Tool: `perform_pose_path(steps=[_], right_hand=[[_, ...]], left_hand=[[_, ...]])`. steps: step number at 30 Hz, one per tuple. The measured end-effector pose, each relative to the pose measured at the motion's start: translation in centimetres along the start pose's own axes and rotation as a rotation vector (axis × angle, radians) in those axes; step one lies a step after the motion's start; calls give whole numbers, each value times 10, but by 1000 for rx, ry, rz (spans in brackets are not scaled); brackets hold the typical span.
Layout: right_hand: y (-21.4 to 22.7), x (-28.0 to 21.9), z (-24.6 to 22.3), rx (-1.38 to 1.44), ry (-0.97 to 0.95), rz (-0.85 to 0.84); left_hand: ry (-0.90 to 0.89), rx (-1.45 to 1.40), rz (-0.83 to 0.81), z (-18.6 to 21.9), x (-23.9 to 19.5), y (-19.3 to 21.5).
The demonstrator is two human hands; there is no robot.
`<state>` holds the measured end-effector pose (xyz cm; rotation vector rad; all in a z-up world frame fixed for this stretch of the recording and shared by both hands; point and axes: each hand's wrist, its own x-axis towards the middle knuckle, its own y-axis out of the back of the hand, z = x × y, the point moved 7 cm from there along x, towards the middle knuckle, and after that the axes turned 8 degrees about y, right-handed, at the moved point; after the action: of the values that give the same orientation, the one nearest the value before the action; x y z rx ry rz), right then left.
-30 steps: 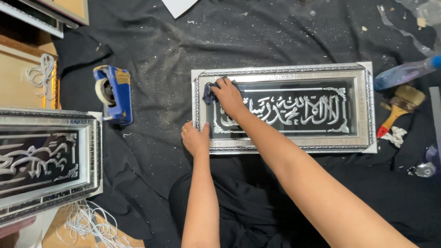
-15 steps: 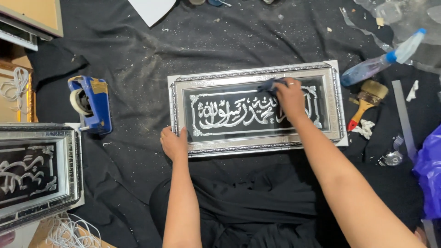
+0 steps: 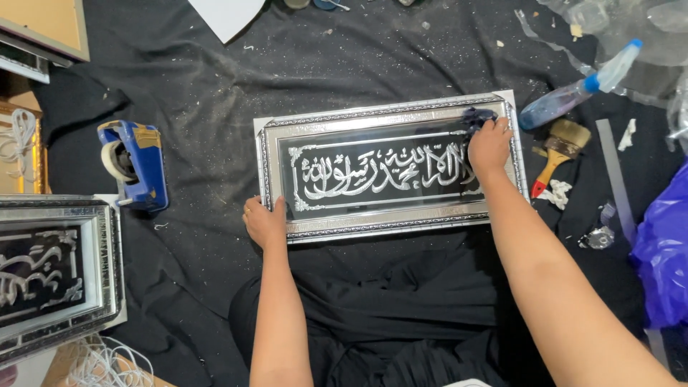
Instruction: The person cleans the back of a framed artwork with a brush and then wipes the front glass and frame with a cloth. The person uses a spray bottle to moisten the cloth and continues wiping the frame and glass surface.
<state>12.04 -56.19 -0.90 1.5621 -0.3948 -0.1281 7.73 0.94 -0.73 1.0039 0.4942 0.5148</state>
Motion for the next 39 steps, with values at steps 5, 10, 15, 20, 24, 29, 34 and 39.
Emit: perform_pose_path(steps=[5, 10, 15, 20, 24, 29, 34, 39], right_hand=[[15, -47, 14, 162, -111, -307], [-44, -97, 75, 154, -284, -581], [-25, -78, 51, 200, -186, -111], [-1, -107, -129, 260, -76, -23], [16, -161, -313, 603, 248, -329], [17, -191, -392, 456, 964, 3], [-7, -108, -250, 641, 112, -496], [-26, -51, -31, 37, 191, 146]], left_hand=[[31, -3, -12, -6, 4, -7], [39, -25, -23, -6, 4, -5], [50, -14, -44, -4, 6, -6], [54, 2, -29, -4, 6, -6], [47, 12, -51, -4, 6, -7], [39, 17, -61, -6, 5, -8], [51, 4, -88, -2, 2, -1], [36, 20, -39, -3, 4, -9]])
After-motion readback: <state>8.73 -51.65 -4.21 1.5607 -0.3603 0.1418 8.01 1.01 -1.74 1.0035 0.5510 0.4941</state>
